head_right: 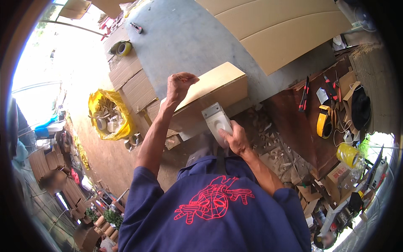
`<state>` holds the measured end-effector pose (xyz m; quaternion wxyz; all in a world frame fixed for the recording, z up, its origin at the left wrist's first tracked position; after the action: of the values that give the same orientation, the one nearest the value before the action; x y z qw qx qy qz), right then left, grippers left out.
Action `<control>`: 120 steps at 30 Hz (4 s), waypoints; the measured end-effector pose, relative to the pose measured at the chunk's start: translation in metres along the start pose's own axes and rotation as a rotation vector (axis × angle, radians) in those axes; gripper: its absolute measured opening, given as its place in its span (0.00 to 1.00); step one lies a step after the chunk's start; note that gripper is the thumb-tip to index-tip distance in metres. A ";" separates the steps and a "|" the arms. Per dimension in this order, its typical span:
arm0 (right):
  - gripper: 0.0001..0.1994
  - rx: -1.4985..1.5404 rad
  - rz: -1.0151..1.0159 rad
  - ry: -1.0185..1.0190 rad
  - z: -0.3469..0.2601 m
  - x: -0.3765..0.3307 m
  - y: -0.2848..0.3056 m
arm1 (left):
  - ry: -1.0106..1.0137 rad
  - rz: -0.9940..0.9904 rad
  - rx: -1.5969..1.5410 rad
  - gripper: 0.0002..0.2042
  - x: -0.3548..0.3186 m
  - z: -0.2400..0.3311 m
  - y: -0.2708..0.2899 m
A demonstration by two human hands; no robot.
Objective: The person folds a flat cardboard sheet into a box shape on a workbench, then secures the seams using a handheld tape dispenser. They rotate the box to apply tape to multiple edges and use a utility knife to trim excess tape. The person then folds the top flaps to close the box and applies additional tape to seal it.
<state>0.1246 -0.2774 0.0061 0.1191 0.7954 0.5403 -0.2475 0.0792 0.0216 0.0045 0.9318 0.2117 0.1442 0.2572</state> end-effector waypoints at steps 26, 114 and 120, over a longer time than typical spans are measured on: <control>0.23 0.007 0.009 0.089 0.030 0.041 0.002 | -0.030 0.034 0.545 0.10 -0.004 -0.034 -0.015; 0.29 -0.102 0.038 0.179 0.111 0.034 0.005 | 0.047 -0.278 0.595 0.27 -0.071 0.029 -0.072; 0.30 -0.087 -0.065 0.086 0.176 -0.020 0.023 | 0.099 -0.271 0.669 0.27 -0.066 0.031 -0.071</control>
<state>0.0932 -0.3829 -0.1345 0.1223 0.7813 0.5808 -0.1932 0.0659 -0.0794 0.0083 0.8285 0.4711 0.2920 0.0801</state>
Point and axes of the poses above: each hand's wrist, its own x-axis towards the middle knuckle, its own y-axis out of the back of the hand, z = x × y, the point moved 4 cm from there along x, towards the middle knuckle, and after that the axes turned 11 degrees about -z, right-handed, at the moved point
